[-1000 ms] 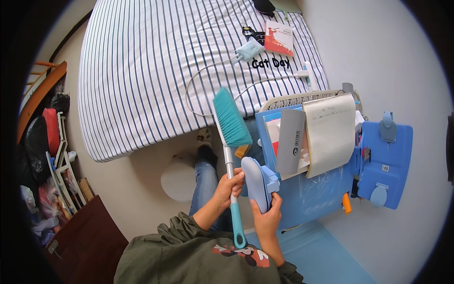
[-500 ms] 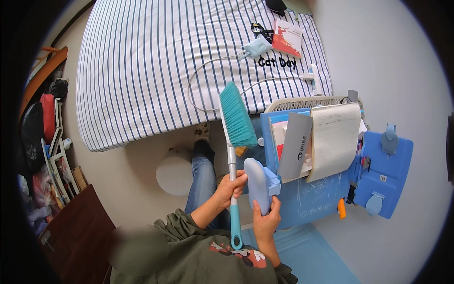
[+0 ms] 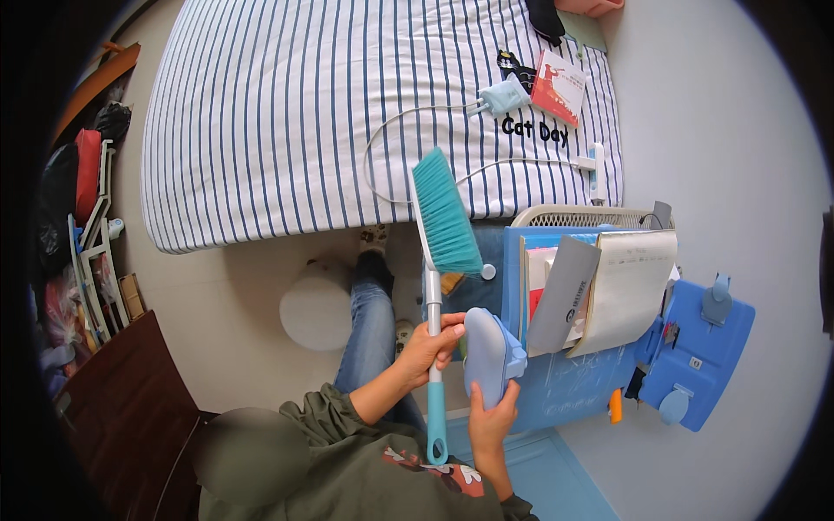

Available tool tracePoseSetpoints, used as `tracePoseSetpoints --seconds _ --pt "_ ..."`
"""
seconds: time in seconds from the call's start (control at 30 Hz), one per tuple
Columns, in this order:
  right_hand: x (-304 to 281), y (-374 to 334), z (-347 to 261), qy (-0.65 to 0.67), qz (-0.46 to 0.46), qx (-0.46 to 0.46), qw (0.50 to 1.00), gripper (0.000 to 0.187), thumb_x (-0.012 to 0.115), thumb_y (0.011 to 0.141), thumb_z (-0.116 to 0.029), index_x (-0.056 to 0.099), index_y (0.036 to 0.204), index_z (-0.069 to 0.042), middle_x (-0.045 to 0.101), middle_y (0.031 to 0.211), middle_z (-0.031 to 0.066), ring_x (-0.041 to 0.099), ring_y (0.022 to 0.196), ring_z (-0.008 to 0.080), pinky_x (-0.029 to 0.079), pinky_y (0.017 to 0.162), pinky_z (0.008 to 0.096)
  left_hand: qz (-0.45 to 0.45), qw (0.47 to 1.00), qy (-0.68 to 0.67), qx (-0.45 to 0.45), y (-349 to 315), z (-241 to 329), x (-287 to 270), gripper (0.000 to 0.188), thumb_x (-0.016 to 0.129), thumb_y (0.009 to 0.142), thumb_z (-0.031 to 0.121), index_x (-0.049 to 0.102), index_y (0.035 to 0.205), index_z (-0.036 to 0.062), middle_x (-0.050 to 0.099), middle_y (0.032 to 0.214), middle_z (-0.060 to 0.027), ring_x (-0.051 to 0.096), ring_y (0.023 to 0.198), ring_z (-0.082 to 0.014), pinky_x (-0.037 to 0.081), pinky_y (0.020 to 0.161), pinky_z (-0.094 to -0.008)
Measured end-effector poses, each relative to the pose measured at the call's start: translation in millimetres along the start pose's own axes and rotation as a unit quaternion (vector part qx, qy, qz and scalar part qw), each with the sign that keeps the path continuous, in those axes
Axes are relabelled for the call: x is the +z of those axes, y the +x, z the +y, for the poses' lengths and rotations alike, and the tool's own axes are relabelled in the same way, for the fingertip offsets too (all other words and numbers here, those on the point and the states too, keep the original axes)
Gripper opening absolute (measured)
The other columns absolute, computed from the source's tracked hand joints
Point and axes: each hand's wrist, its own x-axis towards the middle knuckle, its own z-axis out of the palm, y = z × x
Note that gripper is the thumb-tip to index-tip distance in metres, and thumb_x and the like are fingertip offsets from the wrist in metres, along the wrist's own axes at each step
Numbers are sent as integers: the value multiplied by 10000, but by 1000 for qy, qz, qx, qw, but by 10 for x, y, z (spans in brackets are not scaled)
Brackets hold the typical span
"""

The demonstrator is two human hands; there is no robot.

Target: The person assembles a broom and dustpan by attaching the dustpan head to the broom handle. They then pick up a plastic bottle and walk toward the stairs, placing the bottle into a trash bin. The person returns to the bed, picks up the broom, and walks back toward the stairs.

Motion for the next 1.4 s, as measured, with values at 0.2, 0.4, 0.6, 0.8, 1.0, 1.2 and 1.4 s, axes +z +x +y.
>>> tracePoseSetpoints --seconds 0.2,0.4,0.6,0.8,1.0,1.2,1.4 --pt "-4 -18 7 28 -20 33 999 507 712 732 -173 418 1092 29 555 920 226 555 835 404 432 729 436 7 992 122 -19 32 246 116 384 663 810 144 530 1130 -20 559 787 -26 405 425 -18 332 369 -158" --pt "54 -123 138 27 -36 112 993 610 759 674 -181 429 1124 64 542 1031 234 550 913 374 433 770 438 9 974 211 -86 115 437 14 339 665 799 104 541 1092 -15 591 797 -49 407 385 -45 307 345 -182" --pt "97 -106 244 88 -15 -1 996 580 743 645 -93 442 1108 84 591 989 245 608 869 384 478 766 414 28 980 191 -54 193 611 -5 273 649 785 32 533 1028 -14 608 911 -137 425 387 -56 318 334 -178" --pt "190 -49 229 173 15 -23 984 522 702 676 -73 420 1089 77 576 1014 273 596 931 386 465 817 419 -39 976 209 -41 288 749 83 395 646 749 -43 513 1117 9 560 1160 -175 455 424 -40 385 398 -179" --pt "190 -155 334 183 -33 -25 982 584 674 702 -78 334 1146 92 518 1104 329 556 1034 389 428 894 448 -147 968 186 -78 296 696 92 760 617 712 -135 321 1358 135 464 1282 -225 374 446 -24 391 482 -176" --pt "221 -208 366 175 -24 -35 984 564 683 704 -75 351 1129 91 530 1089 331 565 1023 392 446 873 446 -143 946 251 -146 291 710 146 710 618 745 -97 311 1351 110 507 1212 -219 395 451 -32 391 473 -183" --pt "227 -135 316 182 4 -33 983 516 683 704 -68 384 1095 86 562 1048 318 592 981 383 459 855 432 -90 959 243 -119 257 609 211 619 665 759 -25 342 1281 46 562 1069 -166 481 502 -60 402 464 -185"
